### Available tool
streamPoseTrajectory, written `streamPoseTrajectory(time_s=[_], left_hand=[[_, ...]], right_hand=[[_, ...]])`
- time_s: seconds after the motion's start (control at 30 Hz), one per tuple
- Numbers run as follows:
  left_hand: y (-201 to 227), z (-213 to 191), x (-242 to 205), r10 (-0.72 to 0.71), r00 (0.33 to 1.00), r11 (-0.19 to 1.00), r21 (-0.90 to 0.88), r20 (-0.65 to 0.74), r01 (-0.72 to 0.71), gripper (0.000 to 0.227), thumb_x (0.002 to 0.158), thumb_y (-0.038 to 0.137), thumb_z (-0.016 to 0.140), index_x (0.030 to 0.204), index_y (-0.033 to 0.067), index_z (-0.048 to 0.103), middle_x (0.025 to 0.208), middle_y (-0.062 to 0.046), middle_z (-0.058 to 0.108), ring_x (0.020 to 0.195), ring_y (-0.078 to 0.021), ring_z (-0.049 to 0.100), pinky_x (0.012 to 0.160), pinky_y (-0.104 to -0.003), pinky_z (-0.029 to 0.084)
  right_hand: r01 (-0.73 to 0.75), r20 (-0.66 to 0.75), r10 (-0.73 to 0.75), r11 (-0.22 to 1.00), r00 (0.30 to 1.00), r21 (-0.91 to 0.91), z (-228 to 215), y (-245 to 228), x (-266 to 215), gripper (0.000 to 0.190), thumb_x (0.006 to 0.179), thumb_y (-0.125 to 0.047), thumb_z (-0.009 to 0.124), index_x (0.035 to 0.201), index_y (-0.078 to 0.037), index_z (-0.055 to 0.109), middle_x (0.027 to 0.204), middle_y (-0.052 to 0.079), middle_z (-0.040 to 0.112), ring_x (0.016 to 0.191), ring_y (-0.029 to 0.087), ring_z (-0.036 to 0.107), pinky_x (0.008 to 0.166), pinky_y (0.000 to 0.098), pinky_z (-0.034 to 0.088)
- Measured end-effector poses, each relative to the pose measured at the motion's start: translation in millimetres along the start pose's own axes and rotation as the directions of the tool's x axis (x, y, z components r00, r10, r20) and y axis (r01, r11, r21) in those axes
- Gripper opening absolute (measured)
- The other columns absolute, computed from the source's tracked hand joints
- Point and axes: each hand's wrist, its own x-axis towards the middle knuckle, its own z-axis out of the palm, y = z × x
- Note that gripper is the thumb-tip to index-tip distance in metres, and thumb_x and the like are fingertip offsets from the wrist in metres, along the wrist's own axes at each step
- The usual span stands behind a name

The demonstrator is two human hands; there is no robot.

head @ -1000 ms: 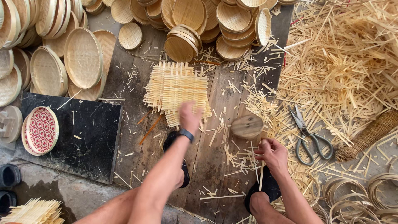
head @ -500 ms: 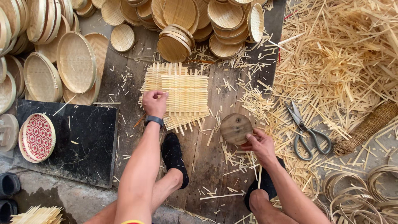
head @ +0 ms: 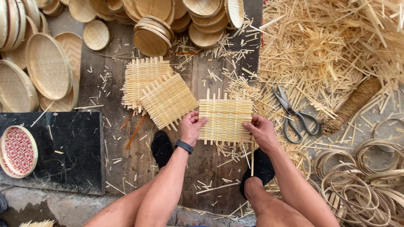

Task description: The person assembles bamboo plates by weaving thin strips together, trimming the edges with scissors, and fitting the woven piece into a circular frame.

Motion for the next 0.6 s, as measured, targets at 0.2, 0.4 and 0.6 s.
streamPoseTrajectory(time_s=[0.2, 0.4, 0.6], left_hand=[[-14, -2, 12, -0.083, 0.995, 0.997, -0.002, 0.056, 0.083, 0.055, 0.076, -0.008, 0.08, 0.125, -0.0039, 0.054, 0.105, -0.018, 0.072, 0.09, -0.0194, 0.073, 0.08, -0.031, 0.064], [-20, -4, 16, -0.123, 0.99, 0.992, -0.023, 0.066, 0.125, 0.052, 0.076, -0.007, 0.082, 0.121, -0.0078, 0.056, 0.105, -0.02, 0.074, 0.091, -0.021, 0.075, 0.081, -0.032, 0.063], [-22, -10, 18, -0.099, 0.991, 0.995, -0.023, 0.086, 0.101, 0.044, 0.078, -0.006, 0.081, 0.117, -0.0083, 0.06, 0.103, -0.02, 0.077, 0.088, -0.02, 0.076, 0.08, -0.03, 0.063]], right_hand=[[0.028, -0.027, -0.024, 0.986, 0.999, 0.165, 10, 11, 10, 0.021, 0.086, -0.004, 0.076, 0.106, 0.0, 0.068, 0.088, 0.009, 0.074, 0.071, 0.012, 0.067, 0.061, 0.025, 0.057], [0.07, -0.031, -0.065, 0.974, 0.997, 0.215, 10, 17, 11, 0.021, 0.085, -0.002, 0.077, 0.104, -0.001, 0.069, 0.089, 0.008, 0.075, 0.073, 0.011, 0.07, 0.065, 0.0227, 0.059], [0.143, -0.094, -0.132, 0.983, 0.987, 0.113, 17, 23, 11, 0.02, 0.083, -0.007, 0.082, 0.099, -0.001, 0.073, 0.084, 0.007, 0.075, 0.069, 0.009, 0.066, 0.059, 0.0209, 0.054]])
